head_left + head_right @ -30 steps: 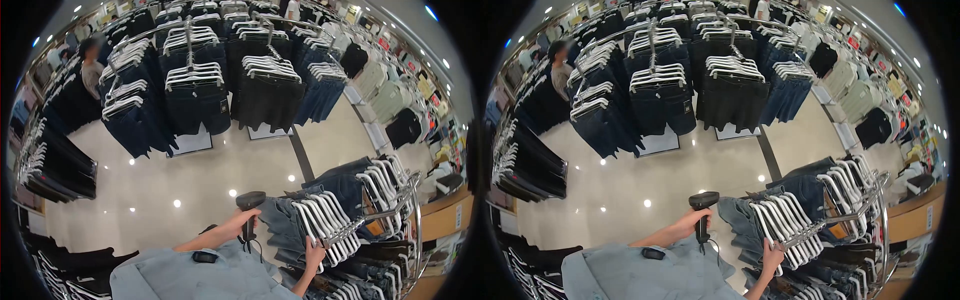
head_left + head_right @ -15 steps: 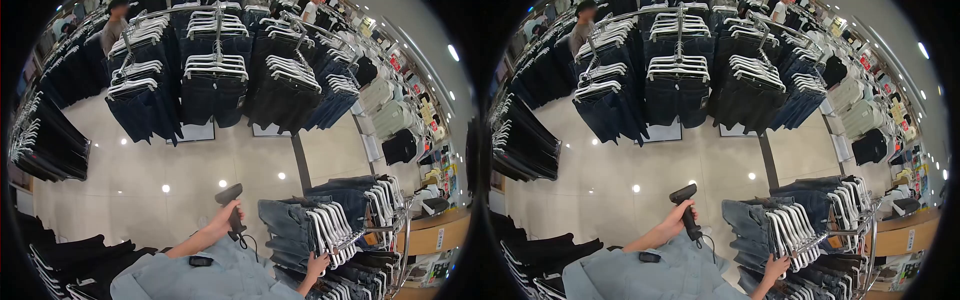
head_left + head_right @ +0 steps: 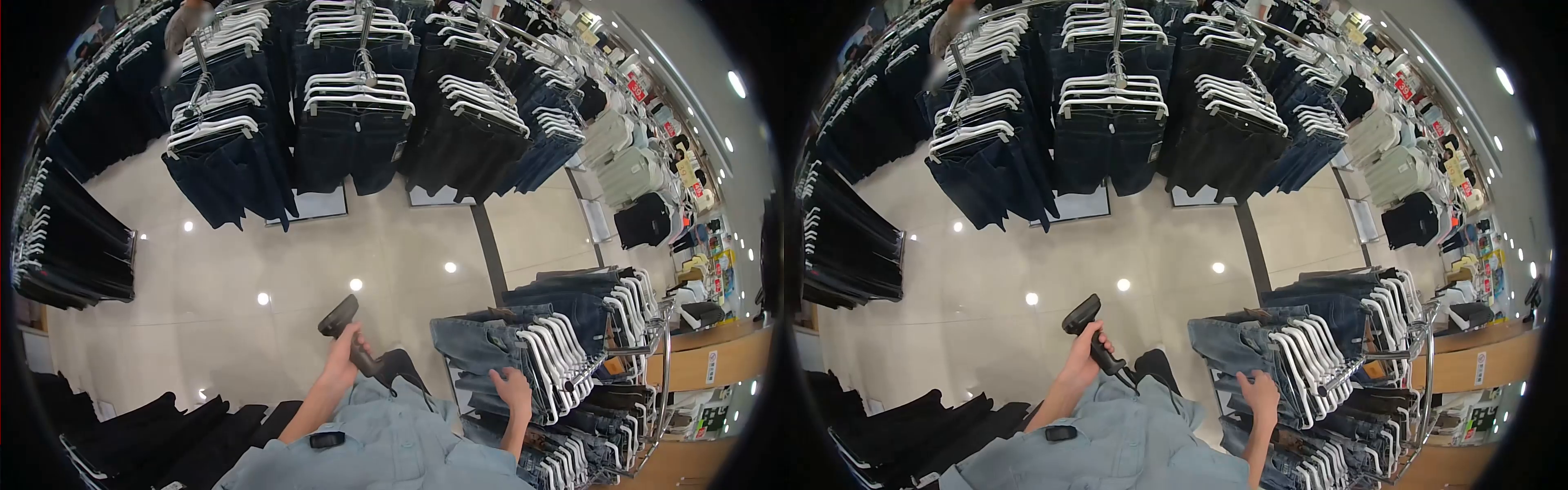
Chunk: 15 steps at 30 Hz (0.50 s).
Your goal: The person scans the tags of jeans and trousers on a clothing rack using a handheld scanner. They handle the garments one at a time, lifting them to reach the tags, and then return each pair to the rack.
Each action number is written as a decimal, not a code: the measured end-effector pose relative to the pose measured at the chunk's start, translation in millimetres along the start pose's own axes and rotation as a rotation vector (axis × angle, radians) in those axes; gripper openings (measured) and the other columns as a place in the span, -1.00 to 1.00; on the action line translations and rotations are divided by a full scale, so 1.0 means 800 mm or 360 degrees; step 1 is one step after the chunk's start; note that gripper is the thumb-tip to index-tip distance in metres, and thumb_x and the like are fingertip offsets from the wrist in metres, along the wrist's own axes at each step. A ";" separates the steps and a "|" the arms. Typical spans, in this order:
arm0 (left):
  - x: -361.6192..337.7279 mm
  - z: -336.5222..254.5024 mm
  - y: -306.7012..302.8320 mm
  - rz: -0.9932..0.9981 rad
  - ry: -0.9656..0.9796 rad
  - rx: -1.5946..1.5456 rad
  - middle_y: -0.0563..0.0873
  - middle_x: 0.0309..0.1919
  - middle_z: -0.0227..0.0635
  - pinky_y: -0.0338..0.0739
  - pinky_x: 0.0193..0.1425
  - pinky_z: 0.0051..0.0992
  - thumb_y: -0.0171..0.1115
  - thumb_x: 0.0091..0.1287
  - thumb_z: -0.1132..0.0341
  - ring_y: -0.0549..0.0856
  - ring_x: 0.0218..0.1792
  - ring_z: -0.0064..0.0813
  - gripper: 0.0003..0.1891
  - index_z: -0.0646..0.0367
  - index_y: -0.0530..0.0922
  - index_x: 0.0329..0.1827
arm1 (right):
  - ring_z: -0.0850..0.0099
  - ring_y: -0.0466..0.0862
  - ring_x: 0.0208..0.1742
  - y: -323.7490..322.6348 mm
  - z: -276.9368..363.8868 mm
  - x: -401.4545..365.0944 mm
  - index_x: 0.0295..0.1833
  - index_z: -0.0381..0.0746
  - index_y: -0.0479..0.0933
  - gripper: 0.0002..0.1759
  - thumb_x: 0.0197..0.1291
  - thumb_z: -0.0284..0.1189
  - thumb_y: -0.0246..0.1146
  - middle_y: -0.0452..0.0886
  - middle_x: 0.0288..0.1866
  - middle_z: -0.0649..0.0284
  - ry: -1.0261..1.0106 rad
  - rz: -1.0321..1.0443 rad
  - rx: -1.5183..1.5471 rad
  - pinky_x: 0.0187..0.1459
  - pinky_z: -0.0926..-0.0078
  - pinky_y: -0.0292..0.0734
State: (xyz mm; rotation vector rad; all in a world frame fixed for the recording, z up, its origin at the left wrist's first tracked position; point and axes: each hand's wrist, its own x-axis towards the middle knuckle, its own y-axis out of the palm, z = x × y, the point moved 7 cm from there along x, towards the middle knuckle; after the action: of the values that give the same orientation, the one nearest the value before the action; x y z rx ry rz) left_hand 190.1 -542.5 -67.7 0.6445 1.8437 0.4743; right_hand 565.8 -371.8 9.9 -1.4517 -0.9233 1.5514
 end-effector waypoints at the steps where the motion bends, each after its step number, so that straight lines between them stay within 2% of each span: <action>1: 0.001 -0.001 -0.006 -0.0001 0.0004 -0.0031 0.50 -0.48 -0.45 0.54 -0.22 -0.40 0.35 0.45 0.21 0.56 -0.41 -0.49 -0.78 0.08 0.47 -0.19 | 0.03 0.72 0.24 0.002 0.009 0.004 0.24 -0.31 0.66 -0.27 0.24 0.10 0.35 0.74 0.20 -0.03 -0.0028 0.0042 0.0036 0.27 0.15 0.57; 3: 0.002 -0.004 -0.013 -0.0020 0.0027 -0.0135 0.51 -0.46 -0.43 0.54 -0.29 -0.40 0.42 0.37 0.25 0.56 -0.43 -0.47 -0.76 0.11 0.51 -0.11 | 0.03 0.72 0.24 0.004 0.033 0.012 0.25 -0.31 0.65 -0.28 0.26 0.09 0.34 0.74 0.20 -0.04 -0.0136 0.0113 0.0011 0.27 0.16 0.58; 5: 0.001 -0.008 -0.014 -0.0012 0.0058 -0.0150 0.50 -0.47 -0.44 0.52 -0.31 -0.40 0.42 0.37 0.26 0.56 -0.44 -0.47 -0.77 0.10 0.51 -0.13 | 0.03 0.71 0.24 0.013 0.051 0.029 0.25 -0.32 0.65 -0.29 0.27 0.07 0.34 0.73 0.20 -0.05 -0.0246 0.0193 -0.0017 0.26 0.16 0.58; 7: -0.002 -0.013 -0.011 -0.0010 0.0094 -0.0158 0.49 -0.47 -0.44 0.50 -0.32 -0.39 0.42 0.37 0.28 0.55 -0.44 -0.48 -0.78 0.10 0.52 -0.15 | 0.01 0.71 0.23 0.038 0.079 0.056 0.26 -0.33 0.63 -0.31 0.30 0.04 0.33 0.73 0.19 -0.08 -0.0566 0.0337 0.0014 0.26 0.16 0.58; 8: -0.004 -0.018 -0.011 -0.0046 0.0133 -0.0145 0.48 -0.48 -0.44 0.49 -0.32 -0.39 0.41 0.38 0.26 0.54 -0.44 -0.48 -0.79 0.10 0.51 -0.17 | 0.01 0.71 0.23 0.039 0.095 0.065 0.26 -0.33 0.63 -0.31 0.30 0.04 0.33 0.73 0.19 -0.08 -0.0576 0.0345 0.0024 0.26 0.16 0.58; 10: -0.007 -0.023 -0.009 -0.0090 0.0164 -0.0093 0.47 -0.49 -0.45 0.47 -0.32 -0.39 0.40 0.39 0.25 0.53 -0.45 -0.49 -0.79 0.09 0.51 -0.19 | -0.03 0.70 0.22 0.041 0.142 0.079 0.26 -0.34 0.63 -0.34 0.33 0.01 0.31 0.72 0.17 -0.11 -0.0793 0.0336 -0.0039 0.25 0.14 0.58; 11: -0.010 -0.026 -0.008 -0.0083 0.0180 -0.0148 0.46 -0.51 -0.46 0.47 -0.29 -0.41 0.35 0.44 0.22 0.51 -0.45 -0.51 -0.79 0.08 0.49 -0.19 | -0.03 0.70 0.22 0.040 0.158 0.087 0.26 -0.34 0.63 -0.34 0.33 0.01 0.31 0.72 0.17 -0.11 -0.0778 0.0350 -0.0008 0.25 0.14 0.58; 13: -0.013 -0.034 0.000 -0.0081 0.0225 -0.0204 0.44 -0.52 -0.48 0.44 -0.26 -0.44 0.29 0.50 0.19 0.46 -0.45 -0.54 -0.78 0.05 0.46 -0.22 | -0.08 0.68 0.20 0.036 0.204 0.099 0.25 -0.34 0.62 -0.36 0.35 0.00 0.30 0.71 0.15 -0.13 -0.1073 0.0351 0.0018 0.23 0.11 0.58; 15: -0.014 -0.042 0.009 -0.0127 0.0269 -0.0178 0.45 -0.51 -0.48 0.44 -0.25 -0.44 0.29 0.50 0.19 0.46 -0.45 -0.55 -0.78 0.05 0.45 -0.23 | -0.08 0.67 0.20 0.032 0.231 0.117 0.25 -0.34 0.62 -0.37 0.36 0.00 0.28 0.70 0.15 -0.14 -0.1109 0.0429 0.0118 0.24 0.11 0.57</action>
State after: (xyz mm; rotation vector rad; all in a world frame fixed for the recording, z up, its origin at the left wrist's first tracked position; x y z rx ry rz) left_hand 163.5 -545.0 -43.6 0.4650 1.9782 0.5895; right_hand 377.5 -294.6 -38.4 -1.0092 -1.0640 2.3403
